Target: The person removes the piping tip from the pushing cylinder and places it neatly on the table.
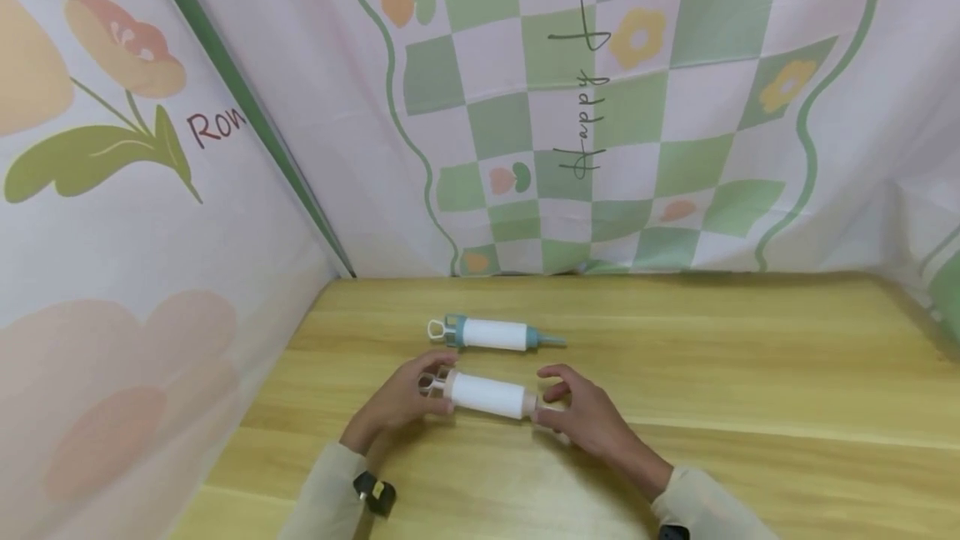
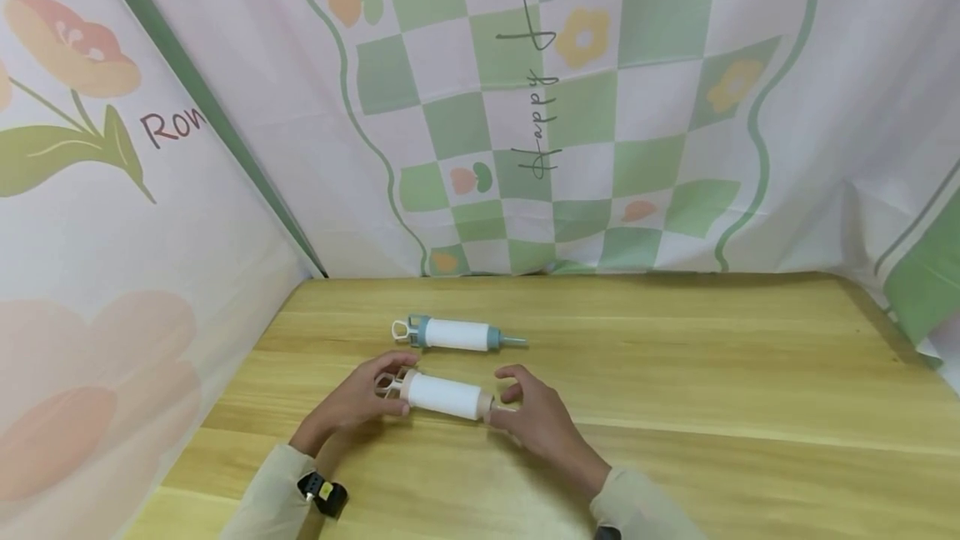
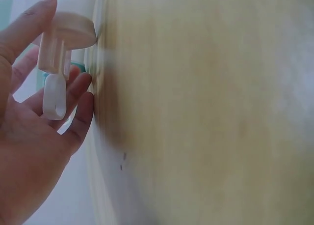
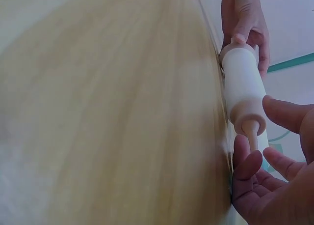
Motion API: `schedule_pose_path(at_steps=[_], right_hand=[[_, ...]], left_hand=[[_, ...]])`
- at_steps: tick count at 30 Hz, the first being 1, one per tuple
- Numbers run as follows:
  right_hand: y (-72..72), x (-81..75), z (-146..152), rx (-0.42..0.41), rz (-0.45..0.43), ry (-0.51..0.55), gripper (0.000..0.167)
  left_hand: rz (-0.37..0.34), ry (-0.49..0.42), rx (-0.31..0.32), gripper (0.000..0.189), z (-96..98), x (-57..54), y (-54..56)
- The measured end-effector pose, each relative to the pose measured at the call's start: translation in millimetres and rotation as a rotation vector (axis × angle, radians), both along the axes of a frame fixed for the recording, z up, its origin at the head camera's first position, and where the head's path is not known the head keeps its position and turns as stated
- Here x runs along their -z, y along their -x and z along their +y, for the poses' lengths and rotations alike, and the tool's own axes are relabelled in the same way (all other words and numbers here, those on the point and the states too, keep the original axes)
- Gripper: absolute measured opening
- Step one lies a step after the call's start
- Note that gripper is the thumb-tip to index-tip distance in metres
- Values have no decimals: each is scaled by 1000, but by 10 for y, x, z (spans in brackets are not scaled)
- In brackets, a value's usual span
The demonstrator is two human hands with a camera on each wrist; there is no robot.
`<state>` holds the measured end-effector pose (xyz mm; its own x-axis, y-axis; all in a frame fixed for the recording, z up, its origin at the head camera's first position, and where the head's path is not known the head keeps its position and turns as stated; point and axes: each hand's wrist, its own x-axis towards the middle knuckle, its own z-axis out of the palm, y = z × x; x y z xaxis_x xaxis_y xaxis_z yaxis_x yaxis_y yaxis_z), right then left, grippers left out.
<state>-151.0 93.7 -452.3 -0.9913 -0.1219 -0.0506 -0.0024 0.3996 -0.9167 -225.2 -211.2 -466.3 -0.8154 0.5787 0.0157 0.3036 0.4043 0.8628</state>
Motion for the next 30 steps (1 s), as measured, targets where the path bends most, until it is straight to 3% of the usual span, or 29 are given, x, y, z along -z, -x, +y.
schedule_pose_path(at_steps=[15,24,30], right_hand=[[34,-3,-41,-10,-1,13,44],[48,-4,-59,-32,16,-1,24],[55,-30,-52,-32,5,-12,23]], left_hand=[[33,34,6,61,14,-1,0],[43,24,12,54,24,-4,-9],[47,17,-2,54,49,-28,-39]])
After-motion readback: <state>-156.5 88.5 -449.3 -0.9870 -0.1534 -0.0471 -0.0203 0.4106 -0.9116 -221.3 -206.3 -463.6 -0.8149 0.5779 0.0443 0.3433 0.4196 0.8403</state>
